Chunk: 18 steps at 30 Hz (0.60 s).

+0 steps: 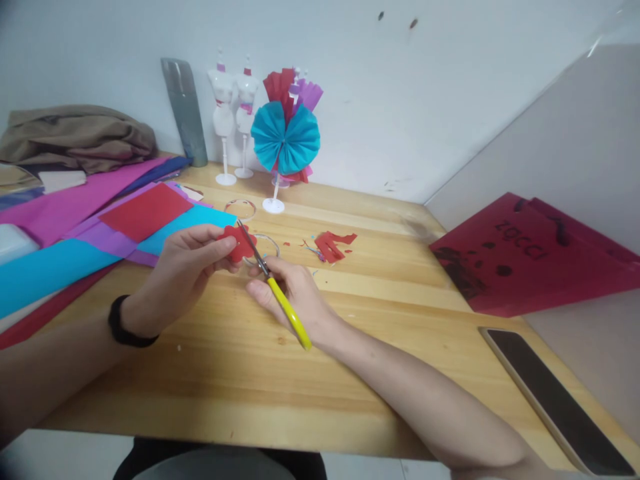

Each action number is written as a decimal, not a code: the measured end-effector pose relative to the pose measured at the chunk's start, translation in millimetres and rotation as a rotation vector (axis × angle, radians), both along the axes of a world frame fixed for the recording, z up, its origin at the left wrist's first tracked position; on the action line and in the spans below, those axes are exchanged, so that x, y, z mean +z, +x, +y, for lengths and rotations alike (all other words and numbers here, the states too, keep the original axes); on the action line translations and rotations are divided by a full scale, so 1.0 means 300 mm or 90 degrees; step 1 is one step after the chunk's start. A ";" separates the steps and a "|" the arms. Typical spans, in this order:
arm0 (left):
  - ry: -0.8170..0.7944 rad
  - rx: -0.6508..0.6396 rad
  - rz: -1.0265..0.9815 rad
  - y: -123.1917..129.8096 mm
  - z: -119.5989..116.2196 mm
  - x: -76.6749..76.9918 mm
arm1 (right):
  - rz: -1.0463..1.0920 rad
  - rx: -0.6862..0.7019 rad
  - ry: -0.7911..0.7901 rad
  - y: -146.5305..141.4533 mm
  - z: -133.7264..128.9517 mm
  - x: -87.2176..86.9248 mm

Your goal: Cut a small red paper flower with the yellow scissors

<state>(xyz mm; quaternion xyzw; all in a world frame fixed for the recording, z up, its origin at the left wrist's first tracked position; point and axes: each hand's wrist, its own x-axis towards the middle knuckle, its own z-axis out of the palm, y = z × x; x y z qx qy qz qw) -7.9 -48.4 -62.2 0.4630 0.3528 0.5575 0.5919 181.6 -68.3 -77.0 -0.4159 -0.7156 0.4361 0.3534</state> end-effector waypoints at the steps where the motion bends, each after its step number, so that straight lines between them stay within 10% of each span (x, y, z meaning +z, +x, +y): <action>1: -0.002 -0.004 -0.008 0.001 -0.001 -0.003 | 0.001 -0.001 -0.004 -0.001 -0.002 0.004; 18: -0.024 -0.083 -0.033 -0.002 0.006 0.003 | 0.003 0.012 0.048 0.008 0.016 -0.045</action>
